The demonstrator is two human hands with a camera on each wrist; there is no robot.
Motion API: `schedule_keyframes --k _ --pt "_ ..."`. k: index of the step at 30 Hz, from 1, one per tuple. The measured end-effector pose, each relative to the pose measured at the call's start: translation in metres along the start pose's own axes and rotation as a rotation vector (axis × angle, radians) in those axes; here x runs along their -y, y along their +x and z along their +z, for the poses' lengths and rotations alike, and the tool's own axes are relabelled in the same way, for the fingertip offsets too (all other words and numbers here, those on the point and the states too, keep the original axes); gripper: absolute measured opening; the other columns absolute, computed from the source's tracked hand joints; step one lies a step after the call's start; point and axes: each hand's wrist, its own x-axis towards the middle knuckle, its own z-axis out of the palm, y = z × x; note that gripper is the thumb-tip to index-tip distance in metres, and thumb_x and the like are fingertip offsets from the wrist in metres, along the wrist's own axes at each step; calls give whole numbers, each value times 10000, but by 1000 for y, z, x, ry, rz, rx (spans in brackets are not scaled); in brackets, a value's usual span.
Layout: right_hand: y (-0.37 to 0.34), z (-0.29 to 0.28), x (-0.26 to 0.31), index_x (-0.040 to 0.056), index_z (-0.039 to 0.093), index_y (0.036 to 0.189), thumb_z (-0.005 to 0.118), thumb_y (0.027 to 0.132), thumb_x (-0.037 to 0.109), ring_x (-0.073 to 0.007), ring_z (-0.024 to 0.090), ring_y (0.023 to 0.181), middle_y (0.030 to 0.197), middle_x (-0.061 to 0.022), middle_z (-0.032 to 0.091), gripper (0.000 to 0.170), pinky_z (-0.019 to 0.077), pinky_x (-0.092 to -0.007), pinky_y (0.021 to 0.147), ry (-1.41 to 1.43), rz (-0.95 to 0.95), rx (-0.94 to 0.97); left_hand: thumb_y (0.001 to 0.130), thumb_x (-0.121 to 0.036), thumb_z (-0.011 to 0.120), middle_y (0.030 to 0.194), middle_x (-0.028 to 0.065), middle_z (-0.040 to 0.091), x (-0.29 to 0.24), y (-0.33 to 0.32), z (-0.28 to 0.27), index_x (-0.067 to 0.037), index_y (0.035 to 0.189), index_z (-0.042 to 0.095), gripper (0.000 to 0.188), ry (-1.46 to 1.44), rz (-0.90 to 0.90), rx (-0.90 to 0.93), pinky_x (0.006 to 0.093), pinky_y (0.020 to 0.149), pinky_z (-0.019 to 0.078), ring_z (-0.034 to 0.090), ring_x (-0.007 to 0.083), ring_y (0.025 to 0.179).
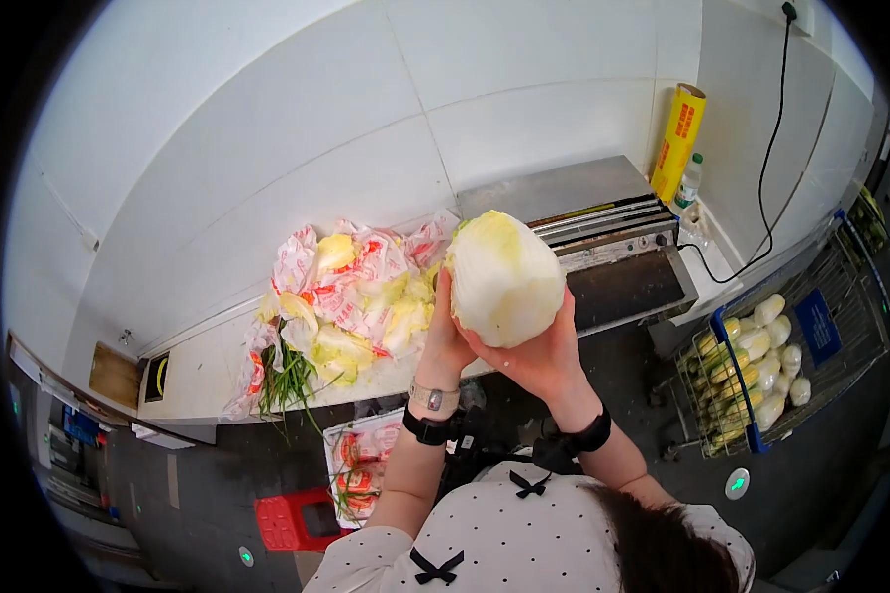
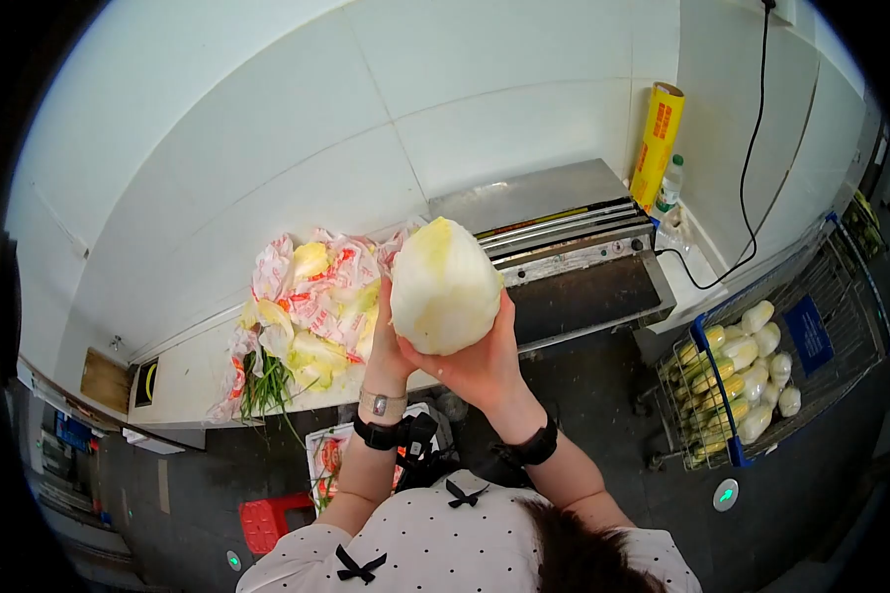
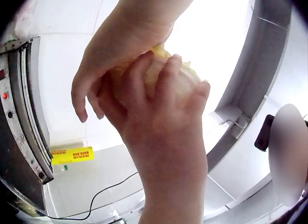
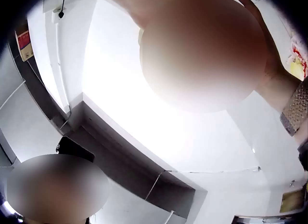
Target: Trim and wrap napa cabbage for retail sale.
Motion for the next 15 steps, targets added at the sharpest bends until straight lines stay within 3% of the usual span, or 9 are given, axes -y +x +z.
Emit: schedule_keyframes --k 9,12,15 --pt "-2 0 -2 210 324 1347 473 809 583 -361 322 1242 1383 -89 310 671 363 -483 981 -1 -32 -22 864 -622 322 1329 81 428 3 12 -8 -137 1346 343 684 -99 -68 111 415 982 373 444 251 1189" --pt "-1 -4 -3 208 327 1346 471 811 584 -352 338 1229 1379 -90 320 669 359 -481 979 -13 -17 1 856 -634 320 1343 83 410 3 7 -13 -138 1350 335 700 -109 4 165 419 990 366 426 256 1204" --pt "-4 -1 -3 193 329 1345 477 811 581 -344 371 1196 1371 -93 330 677 354 -490 972 102 41 66 859 -625 326 1361 85 385 12 3 -9 -131 1357 317 701 -35 102 92 426 1000 355 398 260 1225"
